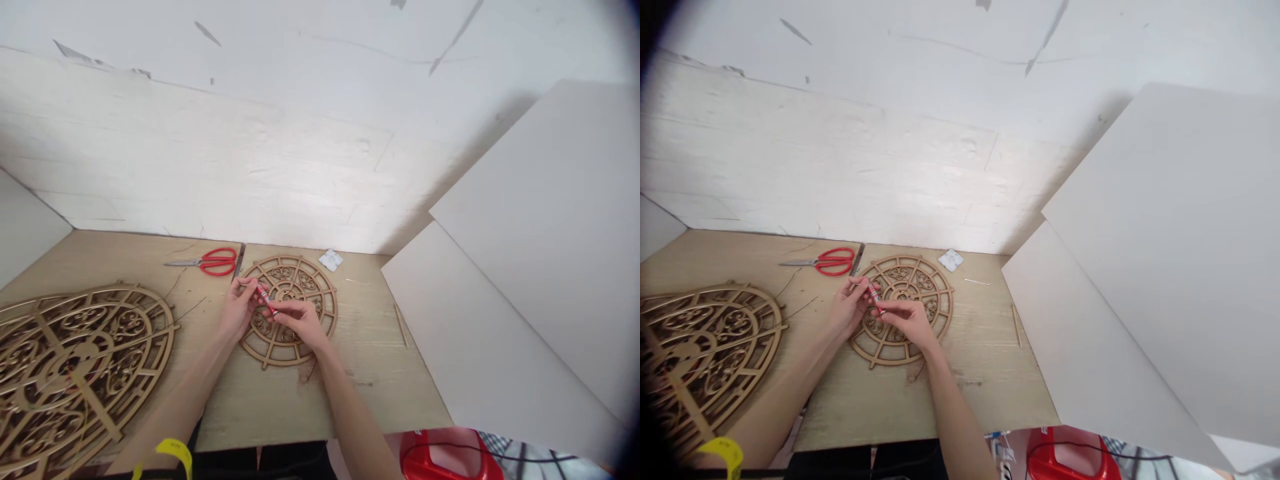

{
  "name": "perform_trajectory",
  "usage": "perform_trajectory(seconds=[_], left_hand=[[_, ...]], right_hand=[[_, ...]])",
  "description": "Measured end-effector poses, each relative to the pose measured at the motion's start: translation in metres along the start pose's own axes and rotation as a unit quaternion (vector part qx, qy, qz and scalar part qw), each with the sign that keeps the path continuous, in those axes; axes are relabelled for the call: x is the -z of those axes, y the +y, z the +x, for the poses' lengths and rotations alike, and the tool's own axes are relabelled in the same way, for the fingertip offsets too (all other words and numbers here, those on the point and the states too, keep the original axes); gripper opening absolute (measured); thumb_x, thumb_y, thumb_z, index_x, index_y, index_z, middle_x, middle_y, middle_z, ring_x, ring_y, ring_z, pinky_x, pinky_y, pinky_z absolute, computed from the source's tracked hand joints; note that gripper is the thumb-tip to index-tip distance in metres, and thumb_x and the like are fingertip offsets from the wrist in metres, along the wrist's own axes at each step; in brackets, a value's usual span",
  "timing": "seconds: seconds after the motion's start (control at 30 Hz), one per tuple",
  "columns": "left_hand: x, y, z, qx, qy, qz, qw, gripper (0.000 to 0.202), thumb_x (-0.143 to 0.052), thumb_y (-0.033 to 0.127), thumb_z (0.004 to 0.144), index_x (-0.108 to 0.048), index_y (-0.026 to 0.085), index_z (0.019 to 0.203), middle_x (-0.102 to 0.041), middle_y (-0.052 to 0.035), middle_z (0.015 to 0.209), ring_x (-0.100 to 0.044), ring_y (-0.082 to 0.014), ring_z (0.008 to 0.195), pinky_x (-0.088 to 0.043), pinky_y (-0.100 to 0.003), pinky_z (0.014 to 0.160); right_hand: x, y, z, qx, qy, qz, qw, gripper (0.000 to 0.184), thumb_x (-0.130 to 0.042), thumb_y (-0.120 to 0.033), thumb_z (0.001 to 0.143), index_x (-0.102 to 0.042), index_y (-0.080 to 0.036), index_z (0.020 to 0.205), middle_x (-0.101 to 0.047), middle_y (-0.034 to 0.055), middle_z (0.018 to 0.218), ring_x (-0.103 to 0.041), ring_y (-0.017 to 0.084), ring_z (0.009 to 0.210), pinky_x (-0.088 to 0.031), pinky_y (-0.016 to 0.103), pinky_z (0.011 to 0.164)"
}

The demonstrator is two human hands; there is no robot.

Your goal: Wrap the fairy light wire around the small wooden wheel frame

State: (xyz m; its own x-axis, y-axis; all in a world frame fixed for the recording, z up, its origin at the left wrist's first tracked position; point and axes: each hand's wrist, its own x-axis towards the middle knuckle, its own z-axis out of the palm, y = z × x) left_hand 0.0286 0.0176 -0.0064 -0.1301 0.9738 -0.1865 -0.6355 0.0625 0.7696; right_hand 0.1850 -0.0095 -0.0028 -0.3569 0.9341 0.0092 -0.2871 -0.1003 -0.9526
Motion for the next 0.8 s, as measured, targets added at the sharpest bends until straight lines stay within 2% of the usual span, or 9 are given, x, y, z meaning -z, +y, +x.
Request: perform_trajectory(seconds=[0.37,0.57,0.73,0.8], left_hand=[[0.002,-0.001,0.001,-0.015,-0.01,0.003,1.0,0.031,-0.087,0.027,0.063,-0.059,0.017,0.074,-0.072,-0.0048,0.072,-0.058,-0.0088,0.052,-0.05,-0.018,0.049],[0.001,-0.002,0.001,-0.003,-0.01,-0.001,1.0,0.035,-0.088,0.029,0.061,-0.059,0.017,0.077,-0.072,-0.0053,0.073,-0.059,-0.0092,0.052,-0.051,-0.019,0.051],[-0.006,0.003,-0.002,-0.012,-0.018,-0.005,1.0,0.04,-0.087,0.031,0.062,-0.058,0.018,0.087,-0.071,-0.004,0.073,-0.058,-0.0089,0.054,-0.049,-0.018,0.052],[-0.009,0.007,-0.002,-0.033,-0.022,-0.007,0.999,0.046,-0.087,0.032,0.062,-0.057,0.02,0.095,-0.07,-0.0021,0.072,-0.058,-0.0088,0.055,-0.048,-0.018,0.052]], right_hand=[[0.003,0.002,-0.002,0.001,0.005,-0.002,1.0,0.026,-0.084,-0.037,0.066,-0.08,-0.027,0.09,-0.078,0.0021,0.084,-0.073,0.02,0.071,-0.06,0.041,0.079],[0.004,0.001,0.002,0.014,-0.002,0.007,1.0,0.026,-0.082,-0.036,0.069,-0.079,-0.027,0.093,-0.078,0.0013,0.083,-0.073,0.019,0.077,-0.059,0.036,0.079],[0.008,-0.012,-0.003,0.035,-0.044,-0.025,0.998,0.035,-0.081,-0.037,0.071,-0.075,-0.026,0.103,-0.077,0.0017,0.088,-0.07,0.016,0.068,-0.058,0.031,0.069],[0.012,-0.017,-0.005,0.052,-0.036,-0.057,0.996,0.033,-0.079,-0.039,0.073,-0.074,-0.025,0.103,-0.077,0.0023,0.086,-0.068,0.014,0.062,-0.056,0.029,0.064]])
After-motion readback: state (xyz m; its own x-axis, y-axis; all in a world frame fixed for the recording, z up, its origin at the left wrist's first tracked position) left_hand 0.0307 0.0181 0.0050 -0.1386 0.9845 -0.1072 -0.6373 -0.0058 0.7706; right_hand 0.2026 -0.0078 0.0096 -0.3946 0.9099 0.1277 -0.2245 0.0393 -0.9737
